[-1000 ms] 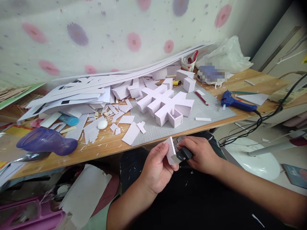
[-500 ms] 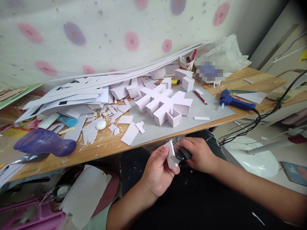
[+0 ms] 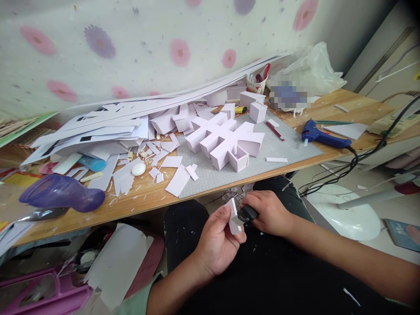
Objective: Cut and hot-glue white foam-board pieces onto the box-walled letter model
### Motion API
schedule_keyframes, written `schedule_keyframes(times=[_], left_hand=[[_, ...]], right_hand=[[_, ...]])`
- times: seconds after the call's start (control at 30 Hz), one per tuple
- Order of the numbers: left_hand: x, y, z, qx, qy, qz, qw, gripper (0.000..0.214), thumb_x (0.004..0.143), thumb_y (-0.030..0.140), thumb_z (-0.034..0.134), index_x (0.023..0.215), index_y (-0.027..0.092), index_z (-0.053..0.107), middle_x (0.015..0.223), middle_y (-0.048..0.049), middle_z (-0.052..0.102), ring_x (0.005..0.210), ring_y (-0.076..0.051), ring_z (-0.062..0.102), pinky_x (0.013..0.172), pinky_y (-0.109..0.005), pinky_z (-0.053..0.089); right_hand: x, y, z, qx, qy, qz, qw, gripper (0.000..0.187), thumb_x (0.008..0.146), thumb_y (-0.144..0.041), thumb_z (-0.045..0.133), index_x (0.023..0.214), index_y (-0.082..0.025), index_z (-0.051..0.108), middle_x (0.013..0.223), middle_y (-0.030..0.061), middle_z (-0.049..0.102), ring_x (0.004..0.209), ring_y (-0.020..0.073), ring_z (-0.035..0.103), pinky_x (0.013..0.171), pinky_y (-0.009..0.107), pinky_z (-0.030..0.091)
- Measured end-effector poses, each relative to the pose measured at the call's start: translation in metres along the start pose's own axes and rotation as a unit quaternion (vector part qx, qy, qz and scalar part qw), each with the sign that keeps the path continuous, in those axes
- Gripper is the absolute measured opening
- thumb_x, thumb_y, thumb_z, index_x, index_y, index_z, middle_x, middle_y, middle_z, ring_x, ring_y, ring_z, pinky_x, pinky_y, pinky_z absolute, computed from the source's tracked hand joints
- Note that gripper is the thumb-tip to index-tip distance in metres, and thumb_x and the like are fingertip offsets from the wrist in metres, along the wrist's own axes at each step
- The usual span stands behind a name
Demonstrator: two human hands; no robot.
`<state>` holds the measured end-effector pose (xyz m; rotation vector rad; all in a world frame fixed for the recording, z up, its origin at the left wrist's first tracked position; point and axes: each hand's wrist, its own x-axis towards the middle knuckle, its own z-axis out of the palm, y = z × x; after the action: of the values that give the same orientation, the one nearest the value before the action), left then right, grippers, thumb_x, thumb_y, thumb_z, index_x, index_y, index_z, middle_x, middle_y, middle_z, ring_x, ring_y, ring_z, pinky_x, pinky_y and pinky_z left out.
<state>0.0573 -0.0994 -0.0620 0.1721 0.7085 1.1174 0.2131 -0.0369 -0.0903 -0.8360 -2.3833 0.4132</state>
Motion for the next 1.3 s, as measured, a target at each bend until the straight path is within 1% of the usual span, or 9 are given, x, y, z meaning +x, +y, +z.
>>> schedule_keyframes(times=[0.2,0.43,0.57,0.77,0.87,0.97,1.07,1.23,1.3], left_hand=[[0.001,-0.01,-0.007,-0.027,-0.011,-0.031,0.999,0.024,0.077,0.028,0.071,0.066,0.015,0.055,0.054,0.0007,0.055,0.044,-0.008,0.047,0.047,-0.02,0.032],[0.005,-0.015,-0.011,-0.041,0.022,-0.026,0.999,0.018,0.079,0.025,0.069,0.073,0.016,0.054,0.054,0.0022,0.053,0.045,-0.009,0.047,0.047,-0.02,0.031],[0.004,-0.014,-0.013,-0.03,0.013,-0.032,0.999,0.019,0.079,0.026,0.068,0.074,0.016,0.053,0.053,0.0021,0.052,0.044,-0.009,0.046,0.047,-0.021,0.031],[0.005,-0.018,-0.014,-0.022,0.006,-0.041,0.999,0.025,0.078,0.027,0.069,0.069,0.015,0.049,0.055,0.0025,0.051,0.044,-0.007,0.045,0.047,-0.02,0.031],[0.005,-0.019,-0.014,-0.018,0.01,-0.044,0.999,0.026,0.076,0.028,0.071,0.071,0.016,0.049,0.055,0.0023,0.052,0.044,-0.008,0.045,0.046,-0.02,0.031],[0.006,-0.018,-0.015,-0.029,0.05,-0.038,0.998,0.026,0.076,0.027,0.072,0.074,0.016,0.049,0.056,0.0033,0.053,0.044,-0.007,0.046,0.047,-0.019,0.032],[0.008,-0.015,-0.014,-0.013,0.089,-0.011,0.996,0.027,0.074,0.026,0.074,0.08,0.016,0.05,0.059,0.0041,0.054,0.046,-0.007,0.048,0.047,-0.019,0.034],[0.01,-0.008,-0.012,0.083,0.089,0.042,0.992,0.029,0.077,0.036,0.07,0.083,0.016,0.05,0.061,-0.0022,0.063,0.048,-0.012,0.058,0.046,-0.021,0.042],[0.01,-0.006,-0.012,0.118,0.084,0.044,0.989,0.029,0.078,0.038,0.067,0.085,0.016,0.05,0.064,-0.0054,0.067,0.049,-0.014,0.061,0.045,-0.021,0.044]], right_hand=[[-0.006,0.015,0.011,-0.012,-0.025,0.066,0.997,0.013,0.067,-0.012,0.046,0.076,-0.019,0.052,0.064,0.0029,0.061,0.058,0.0171,0.056,0.055,0.025,0.036],[-0.01,0.014,0.014,-0.004,-0.066,0.062,0.996,0.008,0.069,-0.014,0.047,0.073,-0.02,0.051,0.065,0.0028,0.06,0.059,0.0171,0.056,0.056,0.026,0.036],[-0.008,0.012,0.014,-0.008,-0.092,0.075,0.993,0.005,0.07,-0.016,0.049,0.073,-0.02,0.051,0.067,0.0031,0.061,0.062,0.0173,0.057,0.059,0.026,0.036],[-0.012,0.029,0.026,-0.018,-0.122,0.162,0.979,0.013,0.068,-0.012,0.054,0.08,-0.019,0.055,0.071,0.0042,0.065,0.067,0.0191,0.061,0.061,0.026,0.038],[-0.018,0.044,0.038,-0.006,-0.135,0.219,0.966,0.006,0.073,-0.015,0.055,0.077,-0.019,0.058,0.067,0.0048,0.065,0.061,0.0192,0.061,0.057,0.026,0.037],[-0.021,0.051,0.045,0.033,-0.139,0.256,0.956,0.008,0.08,-0.02,0.053,0.075,-0.018,0.059,0.064,0.0045,0.065,0.057,0.0176,0.059,0.055,0.026,0.039],[-0.019,0.049,0.042,0.099,-0.13,0.254,0.953,0.014,0.083,-0.027,0.053,0.074,-0.018,0.059,0.065,0.0019,0.062,0.059,0.015,0.056,0.057,0.025,0.042],[-0.009,0.033,0.022,0.213,-0.098,0.23,0.945,0.032,0.086,-0.045,0.048,0.073,-0.017,0.056,0.064,0.0001,0.055,0.061,0.0136,0.052,0.058,0.025,0.046],[-0.005,0.027,0.013,0.28,-0.083,0.23,0.928,0.036,0.085,-0.05,0.05,0.075,-0.016,0.057,0.064,0.0004,0.055,0.061,0.0133,0.052,0.058,0.026,0.047]])
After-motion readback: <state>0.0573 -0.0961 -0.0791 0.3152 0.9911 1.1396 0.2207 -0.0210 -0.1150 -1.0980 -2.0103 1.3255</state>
